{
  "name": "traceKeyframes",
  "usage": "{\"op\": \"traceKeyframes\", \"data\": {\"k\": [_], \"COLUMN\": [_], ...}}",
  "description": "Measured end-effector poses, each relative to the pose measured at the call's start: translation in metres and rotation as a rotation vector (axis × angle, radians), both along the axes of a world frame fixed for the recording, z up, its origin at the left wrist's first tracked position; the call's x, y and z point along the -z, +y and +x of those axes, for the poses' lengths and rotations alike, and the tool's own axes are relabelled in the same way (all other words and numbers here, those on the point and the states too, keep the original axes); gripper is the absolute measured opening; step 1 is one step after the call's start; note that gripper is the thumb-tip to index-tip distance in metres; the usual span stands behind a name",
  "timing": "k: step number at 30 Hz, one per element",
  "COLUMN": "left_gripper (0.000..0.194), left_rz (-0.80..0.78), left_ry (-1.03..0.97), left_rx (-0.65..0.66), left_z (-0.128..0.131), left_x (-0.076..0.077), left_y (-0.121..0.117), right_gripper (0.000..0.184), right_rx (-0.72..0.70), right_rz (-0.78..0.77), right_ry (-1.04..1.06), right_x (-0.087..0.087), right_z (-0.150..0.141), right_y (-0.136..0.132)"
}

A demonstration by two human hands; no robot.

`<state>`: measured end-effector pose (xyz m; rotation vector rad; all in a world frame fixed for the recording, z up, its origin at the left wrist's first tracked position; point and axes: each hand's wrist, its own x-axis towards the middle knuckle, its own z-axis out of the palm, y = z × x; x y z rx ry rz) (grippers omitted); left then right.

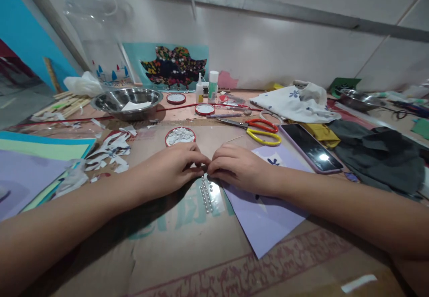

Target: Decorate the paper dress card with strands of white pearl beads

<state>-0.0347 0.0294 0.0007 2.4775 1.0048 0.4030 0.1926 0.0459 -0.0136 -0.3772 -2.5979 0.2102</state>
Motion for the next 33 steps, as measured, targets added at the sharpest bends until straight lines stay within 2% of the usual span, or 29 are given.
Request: {"op": "traceKeyframes", "data": {"k": [14, 22, 33], "left_gripper": [0.014, 0.016, 0.016], "left_rz": [-0.004, -0.005, -0.004], "left_ry": [0.047, 0.063, 0.056], "left_rx": [-0.009, -0.006, 0.014], "left_z": [0.002, 0.003, 0.0], "left_x": [-0.004, -0.005, -0.003], "left_y": [0.001, 0.002, 0.003], "right_gripper": [0.021, 0.021, 0.023], "right_rx": [-0.077, -0.098, -0.124], "right_rz": [0.25, 0.267, 0.243], "right_ry": [-0.134, -0.192, -0.146], "right_x": [-0.007, -0.012, -0.013], "right_z": [-0.005, -0.002, -0.003], "right_y": [-0.004, -0.006, -0.005]}}
